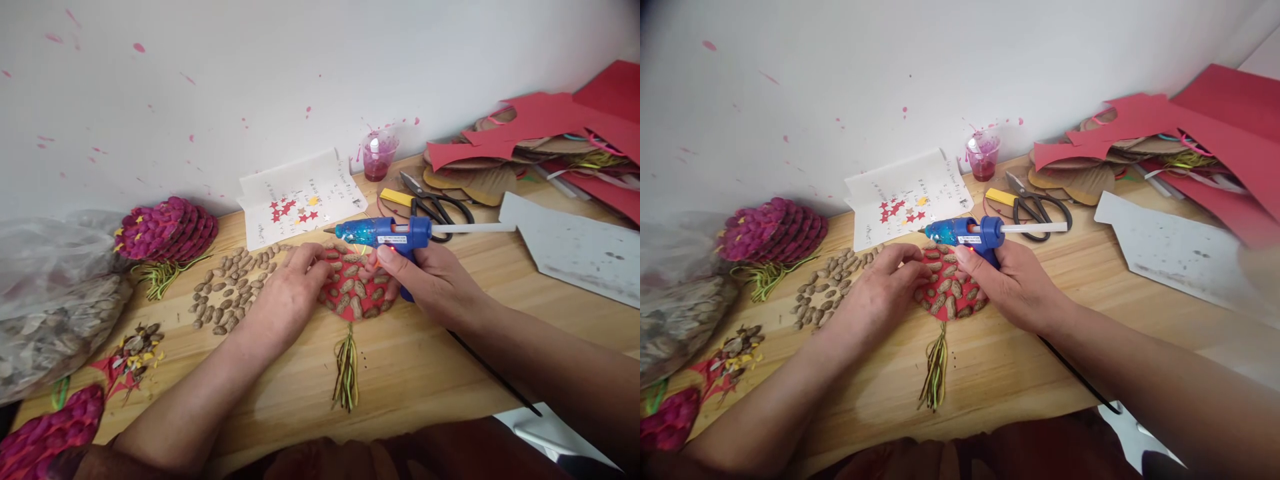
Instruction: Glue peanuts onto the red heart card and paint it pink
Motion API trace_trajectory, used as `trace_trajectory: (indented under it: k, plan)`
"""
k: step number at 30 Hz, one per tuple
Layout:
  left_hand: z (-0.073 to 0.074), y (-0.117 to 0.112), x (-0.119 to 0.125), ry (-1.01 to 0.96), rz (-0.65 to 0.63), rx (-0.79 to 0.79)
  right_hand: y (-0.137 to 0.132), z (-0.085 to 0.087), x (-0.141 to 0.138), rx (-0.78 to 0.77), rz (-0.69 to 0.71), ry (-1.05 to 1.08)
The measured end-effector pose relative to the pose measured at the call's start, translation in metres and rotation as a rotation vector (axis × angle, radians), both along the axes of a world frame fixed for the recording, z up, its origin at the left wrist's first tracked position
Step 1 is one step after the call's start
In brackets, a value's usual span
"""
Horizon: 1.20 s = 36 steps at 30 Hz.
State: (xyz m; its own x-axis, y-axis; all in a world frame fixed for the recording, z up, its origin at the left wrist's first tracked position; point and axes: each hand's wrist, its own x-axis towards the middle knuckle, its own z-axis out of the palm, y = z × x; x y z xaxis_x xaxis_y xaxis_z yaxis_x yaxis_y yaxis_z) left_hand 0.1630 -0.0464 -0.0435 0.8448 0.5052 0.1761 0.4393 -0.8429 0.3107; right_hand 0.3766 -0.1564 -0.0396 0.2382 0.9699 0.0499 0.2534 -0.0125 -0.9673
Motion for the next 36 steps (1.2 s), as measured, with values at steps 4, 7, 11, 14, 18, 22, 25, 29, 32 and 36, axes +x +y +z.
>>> trace_trajectory:
  k: [4, 7, 11, 14, 18, 22, 25, 29, 32, 36]
  plan:
    - [0.001, 0.0, 0.0, 0.0, -0.018, -0.015, 0.0, 0.0, 0.001, -0.004, -0.006, -0.02]
    - [0.0, 0.001, -0.001, -0.012, -0.028, -0.018, 0.0, 0.0, 0.001, -0.004, -0.003, -0.017]
    - [-0.002, 0.002, -0.001, -0.017, -0.038, -0.016, 0.0, 0.0, 0.0, -0.002, -0.006, -0.017]
    - [-0.003, 0.002, 0.0, -0.023, -0.046, -0.017, 0.0, -0.001, 0.0, -0.008, -0.009, -0.023]
    - [-0.003, 0.003, -0.001, -0.022, -0.055, -0.025, 0.0, -0.001, 0.001, -0.015, -0.01, -0.039]
    - [-0.004, 0.003, -0.001, -0.041, -0.066, -0.044, 0.0, 0.0, 0.001, -0.012, -0.002, -0.051]
    - [-0.004, 0.003, 0.0, -0.063, -0.071, -0.056, 0.001, 0.002, 0.0, -0.005, 0.004, -0.028]
    - [0.002, 0.004, 0.0, -0.11, -0.066, -0.057, 0.002, 0.003, 0.0, 0.005, 0.012, -0.035]
    - [0.01, 0.007, -0.001, -0.166, -0.054, -0.081, 0.002, 0.003, -0.001, 0.009, -0.001, -0.043]
    - [0.016, 0.011, -0.002, -0.228, -0.029, -0.077, 0.002, 0.003, -0.001, 0.01, 0.004, -0.02]
